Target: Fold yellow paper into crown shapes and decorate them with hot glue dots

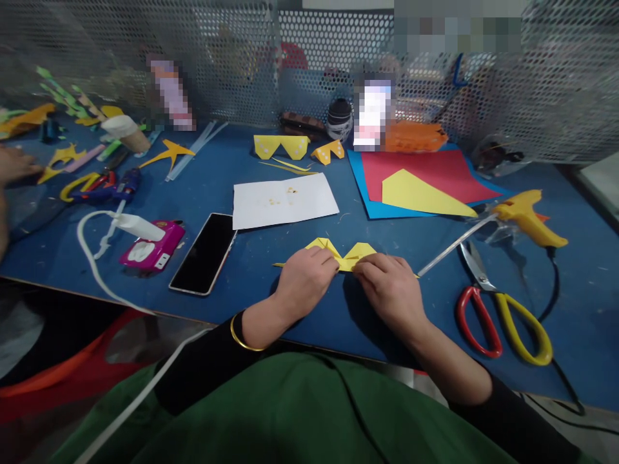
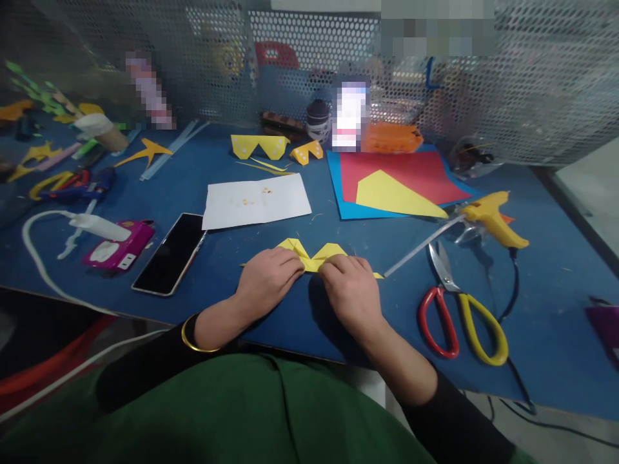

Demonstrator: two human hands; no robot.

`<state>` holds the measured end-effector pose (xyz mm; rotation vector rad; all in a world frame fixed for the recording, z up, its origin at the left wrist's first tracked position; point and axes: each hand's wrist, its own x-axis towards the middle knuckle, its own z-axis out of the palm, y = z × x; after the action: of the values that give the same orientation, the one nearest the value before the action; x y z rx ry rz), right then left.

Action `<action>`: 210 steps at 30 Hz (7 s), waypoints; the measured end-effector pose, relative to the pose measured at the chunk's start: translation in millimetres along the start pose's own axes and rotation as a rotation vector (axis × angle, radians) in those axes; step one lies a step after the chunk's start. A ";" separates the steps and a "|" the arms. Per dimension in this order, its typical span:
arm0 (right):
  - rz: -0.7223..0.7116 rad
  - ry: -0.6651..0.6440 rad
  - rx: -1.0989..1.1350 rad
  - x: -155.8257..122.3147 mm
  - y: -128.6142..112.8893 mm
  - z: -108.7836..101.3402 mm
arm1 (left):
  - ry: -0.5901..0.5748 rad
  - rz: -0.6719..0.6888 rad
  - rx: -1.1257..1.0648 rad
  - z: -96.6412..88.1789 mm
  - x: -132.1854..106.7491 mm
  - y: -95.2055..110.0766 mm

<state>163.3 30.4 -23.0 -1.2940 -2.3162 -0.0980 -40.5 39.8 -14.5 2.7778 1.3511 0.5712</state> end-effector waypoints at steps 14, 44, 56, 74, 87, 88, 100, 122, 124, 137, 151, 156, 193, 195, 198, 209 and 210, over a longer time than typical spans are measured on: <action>0.311 -0.063 0.173 8.1 -3.5 4.7 | 0.009 -0.164 -0.129 -0.1 6.0 -5.3; 0.542 -0.198 0.125 20.9 -6.9 3.0 | 0.112 0.042 0.062 -5.5 2.3 1.3; 0.506 -0.141 0.195 14.5 -0.2 -0.2 | -0.067 0.216 0.090 3.6 -7.0 18.7; 0.526 -0.146 0.171 10.3 9.1 -2.5 | -0.181 0.119 0.088 -0.3 -7.5 27.2; 0.684 -0.129 0.205 1.6 25.3 -15.8 | -0.189 0.096 0.065 -2.1 -7.4 28.5; 0.665 -0.143 0.185 2.4 25.8 -15.5 | -0.190 0.096 0.065 -2.1 -7.4 28.4; 0.532 -0.148 -0.025 -2.1 17.7 -12.5 | -0.252 0.039 0.053 -3.0 -4.6 36.9; 0.544 -0.223 0.040 -1.5 28.6 -19.6 | -0.280 0.033 0.047 -4.8 -4.5 37.7; 0.551 -0.221 0.001 -2.0 27.8 -18.9 | -0.276 0.030 0.050 -4.3 -4.4 38.1; 0.076 -0.127 -0.211 -31.9 -20.6 -8.9 | -0.283 0.050 0.068 -3.5 -2.4 38.9; 0.144 -0.113 -0.325 -49.3 -32.1 0.7 | -0.224 0.058 -0.001 -1.6 -19.3 29.0; 0.214 -0.134 -0.476 -55.4 -23.3 -4.9 | -0.236 0.033 -0.023 0.8 -21.0 27.8; 0.054 -0.026 -0.229 -23.5 -64.4 19.3 | -0.111 -0.410 -0.091 -18.5 9.6 -17.9; 0.050 -0.010 -0.242 -24.0 -64.2 21.7 | -0.138 -0.386 -0.095 -21.8 7.6 -21.6; 0.049 0.024 -0.246 -25.1 -64.2 26.0 | -0.136 -0.346 -0.064 -23.4 4.7 -26.6; 0.034 -0.005 -0.263 -24.4 -61.8 23.8 | -0.057 -0.330 -0.044 -22.6 -0.2 -39.7; 0.032 -0.002 -0.261 -24.5 -61.8 23.8 | -0.060 -0.331 -0.052 -23.7 -1.9 -41.2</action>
<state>114.6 -15.9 -44.5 -1.4547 -2.3415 -0.4009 -80.5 60.6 0.5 2.4314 1.7044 0.4945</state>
